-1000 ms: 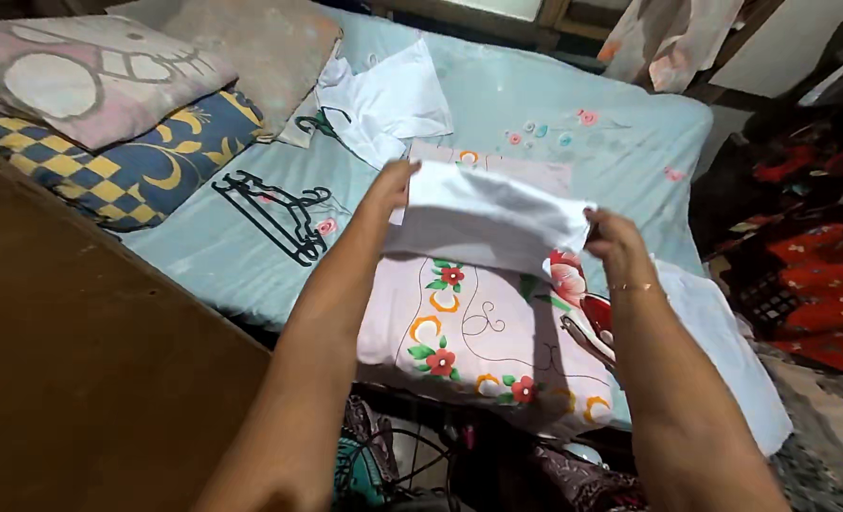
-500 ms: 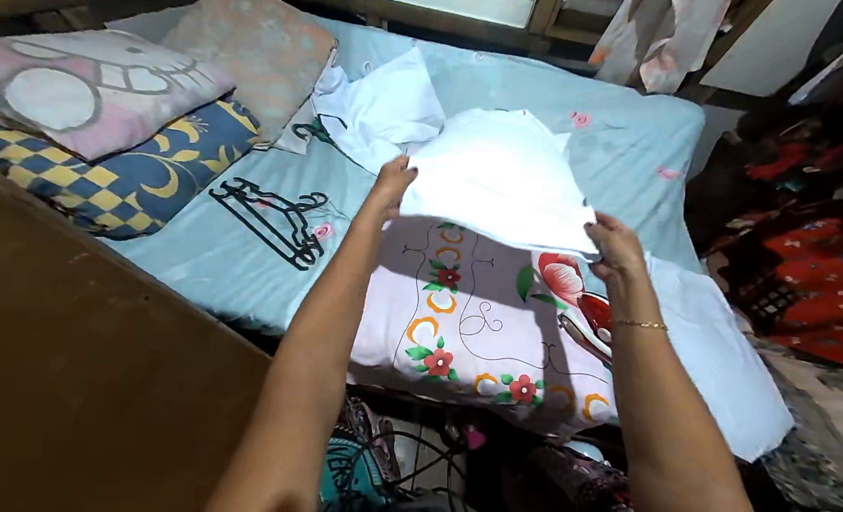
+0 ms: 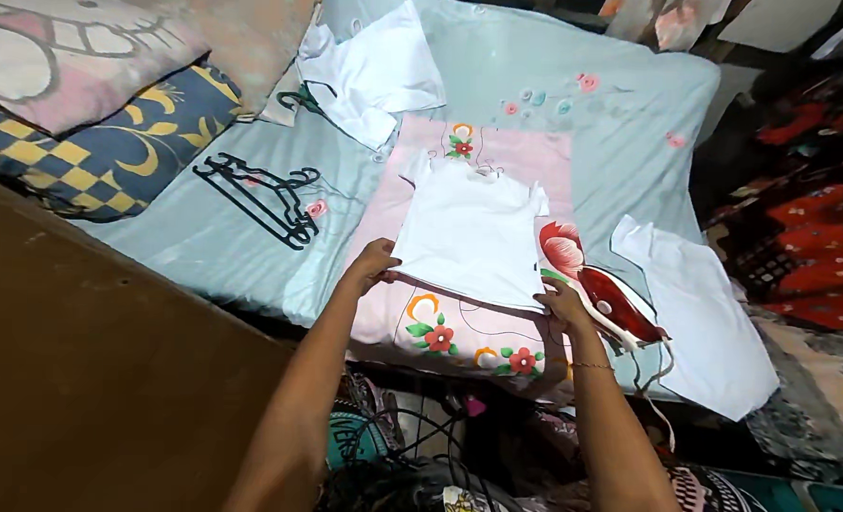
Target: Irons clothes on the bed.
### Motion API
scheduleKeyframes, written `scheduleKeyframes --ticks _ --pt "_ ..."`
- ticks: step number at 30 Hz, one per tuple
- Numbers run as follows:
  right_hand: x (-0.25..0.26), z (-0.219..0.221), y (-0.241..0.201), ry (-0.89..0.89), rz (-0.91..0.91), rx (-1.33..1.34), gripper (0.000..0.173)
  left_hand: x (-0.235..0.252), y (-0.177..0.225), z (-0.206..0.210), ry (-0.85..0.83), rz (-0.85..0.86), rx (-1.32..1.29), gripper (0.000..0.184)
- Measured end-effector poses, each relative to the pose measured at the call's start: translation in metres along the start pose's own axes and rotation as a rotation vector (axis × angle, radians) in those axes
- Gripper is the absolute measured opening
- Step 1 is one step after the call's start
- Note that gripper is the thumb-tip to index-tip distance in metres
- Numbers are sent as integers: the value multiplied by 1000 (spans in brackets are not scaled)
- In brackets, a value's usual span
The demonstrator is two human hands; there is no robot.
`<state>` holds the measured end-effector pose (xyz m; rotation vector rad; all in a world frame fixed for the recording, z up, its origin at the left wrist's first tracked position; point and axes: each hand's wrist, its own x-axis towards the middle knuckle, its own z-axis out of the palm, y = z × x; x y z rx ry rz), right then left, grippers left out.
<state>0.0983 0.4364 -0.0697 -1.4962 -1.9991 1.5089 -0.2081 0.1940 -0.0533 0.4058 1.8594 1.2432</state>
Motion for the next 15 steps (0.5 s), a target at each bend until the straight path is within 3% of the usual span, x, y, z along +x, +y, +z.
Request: scheduleKeyframes --ticks 5,8,10,15 --pt "-20 -15 -2 -50 -17 -251 58 -16 -8 -6 -69 -8 102 56" --pt "-40 -21 -14 153 -108 -545 38 -25 -19 3 -16 4 210 55" --pt "-41 -26 -13 285 -155 -642 36 -32 -19 6 46 34 300 56" --pt "-28 -27 4 227 1 -894 38 -36 -30 8 131 139 378 49"
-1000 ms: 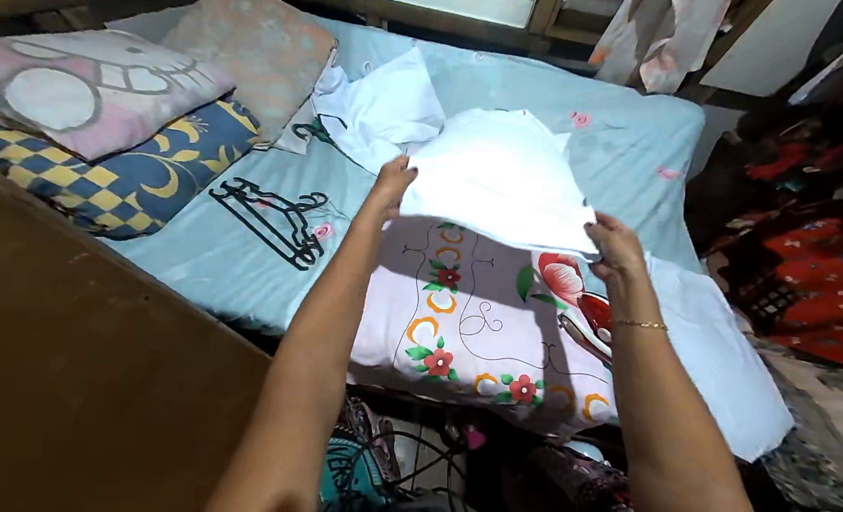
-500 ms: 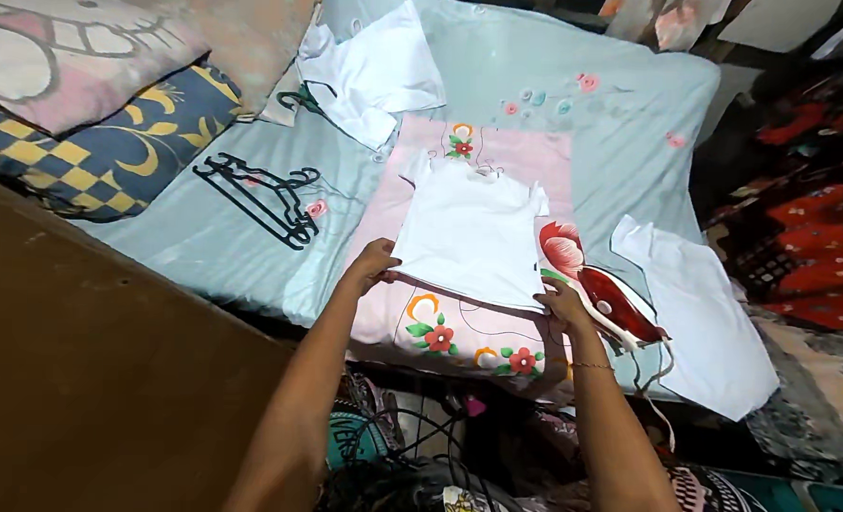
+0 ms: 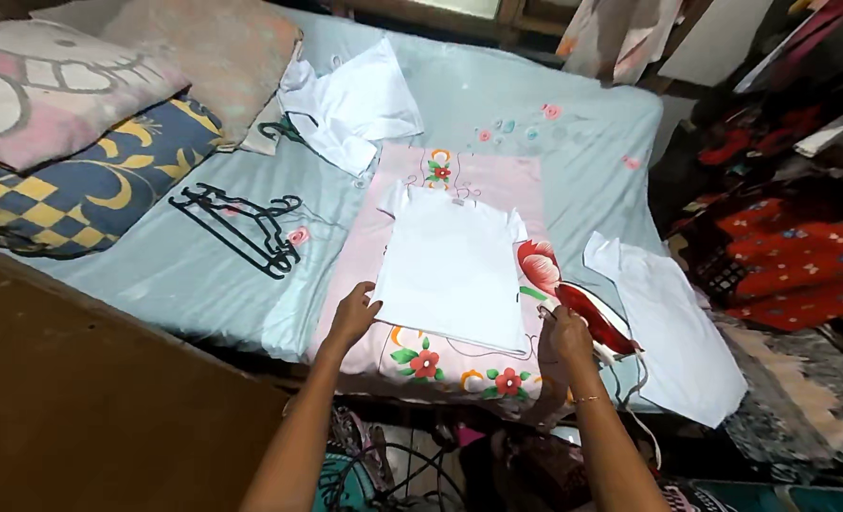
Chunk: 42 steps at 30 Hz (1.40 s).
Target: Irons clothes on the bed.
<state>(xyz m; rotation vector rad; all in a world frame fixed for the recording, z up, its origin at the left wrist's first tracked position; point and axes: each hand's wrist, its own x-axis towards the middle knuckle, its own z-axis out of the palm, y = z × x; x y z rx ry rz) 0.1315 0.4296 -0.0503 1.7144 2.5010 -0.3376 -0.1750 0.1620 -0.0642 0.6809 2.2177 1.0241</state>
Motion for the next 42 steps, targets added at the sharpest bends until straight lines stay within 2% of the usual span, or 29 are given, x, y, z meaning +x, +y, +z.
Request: scheduleKeyframes --ticks 3,6,9,13,15,17,21,24,30,34,37,40,42 --pt "9 8 6 -33 -3 -93 38 -2 -4 3 41 49 13 46" --pt "16 -6 10 -95 -20 -75 41 -5 -5 3 57 66 -20 46" --pt "26 -41 18 -86 -59 113 46 -6 -8 3 60 63 -76 45" --pt "25 -77 19 -20 -174 549 49 -5 -7 0 46 74 -83 45" --pt "18 -81 2 -91 -305 624 47 -3 -8 1 34 63 -99 45" --pt "10 -78 -26 -206 -449 578 47 0 -14 2 32 52 -131 43" --pt "5 -39 -86 -395 -665 461 47 7 -27 6 47 67 -159 41" --pt "12 -11 -116 -374 -713 508 43 8 -29 5 33 67 -192 40" --pt "5 -10 -181 -453 -733 513 40 3 -34 8 78 115 -212 37" --pt "-8 -2 -230 -472 -857 497 36 -14 -33 8 242 93 -302 35" --pt "-29 -1 -256 -518 -963 466 36 -23 -40 7 422 45 -502 30" --pt "-50 0 -263 -606 -1067 369 38 -20 -47 5 529 56 -749 28" --pt "-59 -1 -253 -670 -1106 302 41 -19 -47 4 545 51 -853 26"
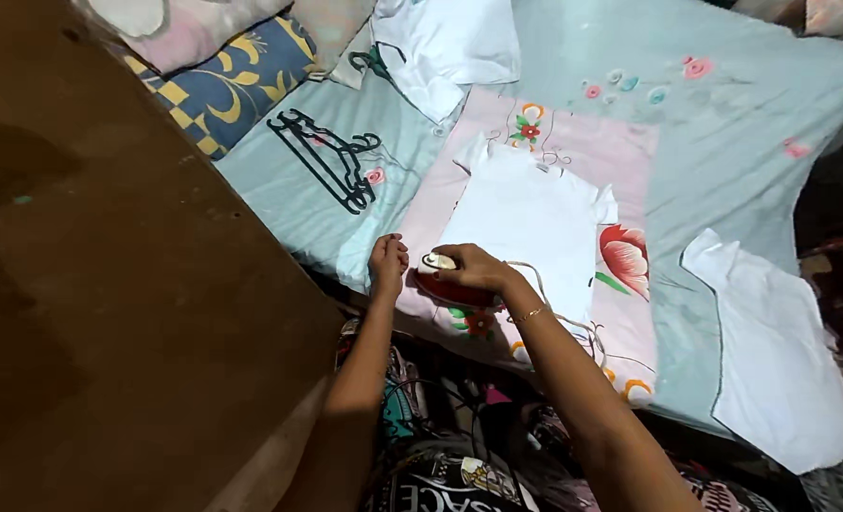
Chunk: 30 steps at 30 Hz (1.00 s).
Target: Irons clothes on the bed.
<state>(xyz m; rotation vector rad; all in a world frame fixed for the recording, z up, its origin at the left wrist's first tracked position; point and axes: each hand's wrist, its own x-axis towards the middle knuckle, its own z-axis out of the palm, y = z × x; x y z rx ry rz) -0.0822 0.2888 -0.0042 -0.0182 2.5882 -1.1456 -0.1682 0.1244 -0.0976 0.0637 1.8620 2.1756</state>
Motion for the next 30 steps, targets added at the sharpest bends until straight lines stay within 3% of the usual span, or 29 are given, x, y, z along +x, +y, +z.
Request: scheduleKeyframes --ticks 2,5,9,11,14,23,30 --pt "-22 -2 6 -51 40 -19 45 2 -2 2 -7 -9 2 24" --pt "-68 -13 33 8 94 -43 46 2 -7 5 -70 58 274 25" --pt "-138 -29 90 244 257 2 47 -6 -11 14 -143 283 631 25" --pt "-167 -32 115 396 334 50 47 -8 -19 16 -152 421 698 21" --pt "-187 -29 131 557 410 165 44 -7 -23 18 -136 474 720 18" --pt "-169 -30 113 464 384 248 41 -5 -22 22 -180 438 835 25" --pt "-83 -38 92 542 400 225 39 -3 -29 24 -135 459 818 23"
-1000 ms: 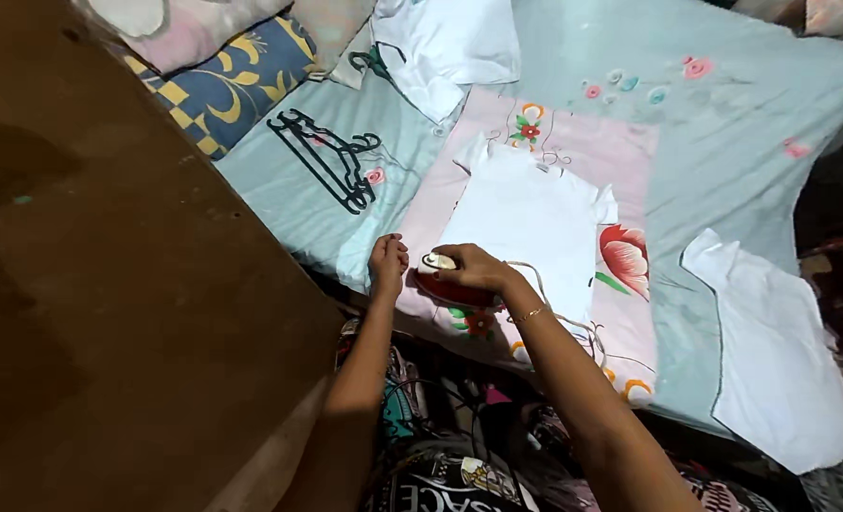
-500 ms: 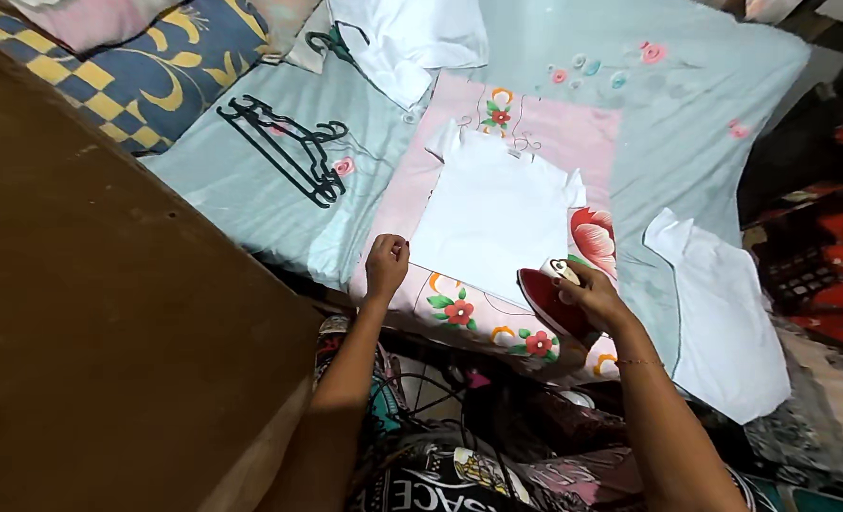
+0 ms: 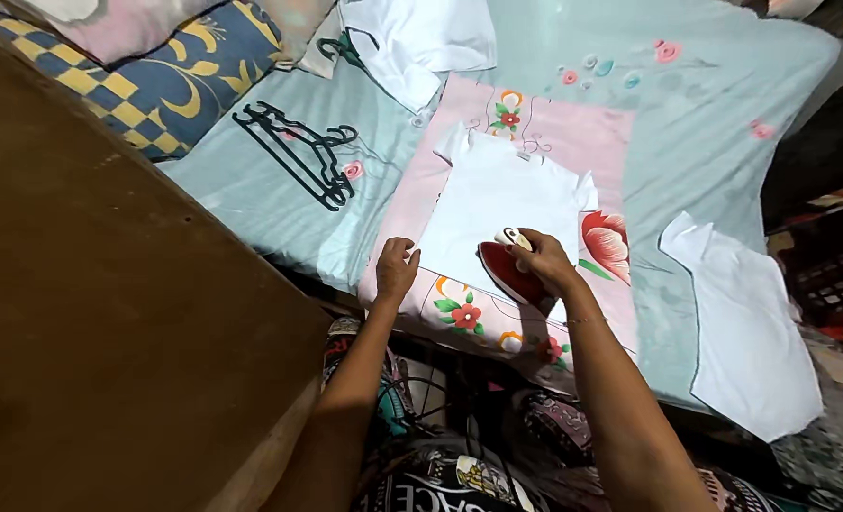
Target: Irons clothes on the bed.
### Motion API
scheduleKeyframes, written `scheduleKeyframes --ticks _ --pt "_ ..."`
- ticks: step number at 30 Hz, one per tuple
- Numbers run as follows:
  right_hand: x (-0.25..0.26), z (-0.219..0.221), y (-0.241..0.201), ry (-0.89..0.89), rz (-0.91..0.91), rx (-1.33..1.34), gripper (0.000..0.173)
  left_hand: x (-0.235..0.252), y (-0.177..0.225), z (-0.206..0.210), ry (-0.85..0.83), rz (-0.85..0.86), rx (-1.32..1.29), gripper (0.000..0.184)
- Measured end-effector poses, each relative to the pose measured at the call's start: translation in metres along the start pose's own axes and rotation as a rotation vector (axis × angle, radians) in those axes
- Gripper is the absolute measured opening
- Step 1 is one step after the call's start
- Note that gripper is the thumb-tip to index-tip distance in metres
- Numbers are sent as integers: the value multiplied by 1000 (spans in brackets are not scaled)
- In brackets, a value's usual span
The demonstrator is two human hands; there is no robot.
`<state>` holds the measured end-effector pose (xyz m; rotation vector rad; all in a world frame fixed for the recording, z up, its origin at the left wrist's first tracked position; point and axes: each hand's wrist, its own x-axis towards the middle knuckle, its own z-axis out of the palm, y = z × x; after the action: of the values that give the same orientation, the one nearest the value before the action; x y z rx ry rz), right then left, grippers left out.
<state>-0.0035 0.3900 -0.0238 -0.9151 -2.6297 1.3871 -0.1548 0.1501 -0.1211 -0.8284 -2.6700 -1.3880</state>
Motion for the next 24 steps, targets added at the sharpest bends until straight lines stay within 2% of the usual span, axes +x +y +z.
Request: scheduleKeyframes --ticks 3,6,10,13,15,18,21,24 --pt "25 16 -18 -12 -59 6 38 0 -1 0 30 2 -17 19" --pt "20 31 -45 -51 -89 -10 39 -1 0 -1 30 -1 -17 18" --pt "8 41 -63 -227 -191 -54 37 -1 -1 -4 7 0 -16 19" --pt "2 30 -47 -366 -241 -145 40 0 1 -5 -8 -6 -19 20" --pt "-15 12 -24 -362 -203 -174 43 0 2 -5 -6 -16 -17 19" --pt "-43 -19 14 -180 -45 -159 44 -2 2 -5 3 -12 -8 19" --pt "-53 -41 51 162 133 -97 41 -1 0 0 6 7 -9 20" --pt "-36 -50 68 455 294 -39 41 -3 -3 0 38 13 7 19"
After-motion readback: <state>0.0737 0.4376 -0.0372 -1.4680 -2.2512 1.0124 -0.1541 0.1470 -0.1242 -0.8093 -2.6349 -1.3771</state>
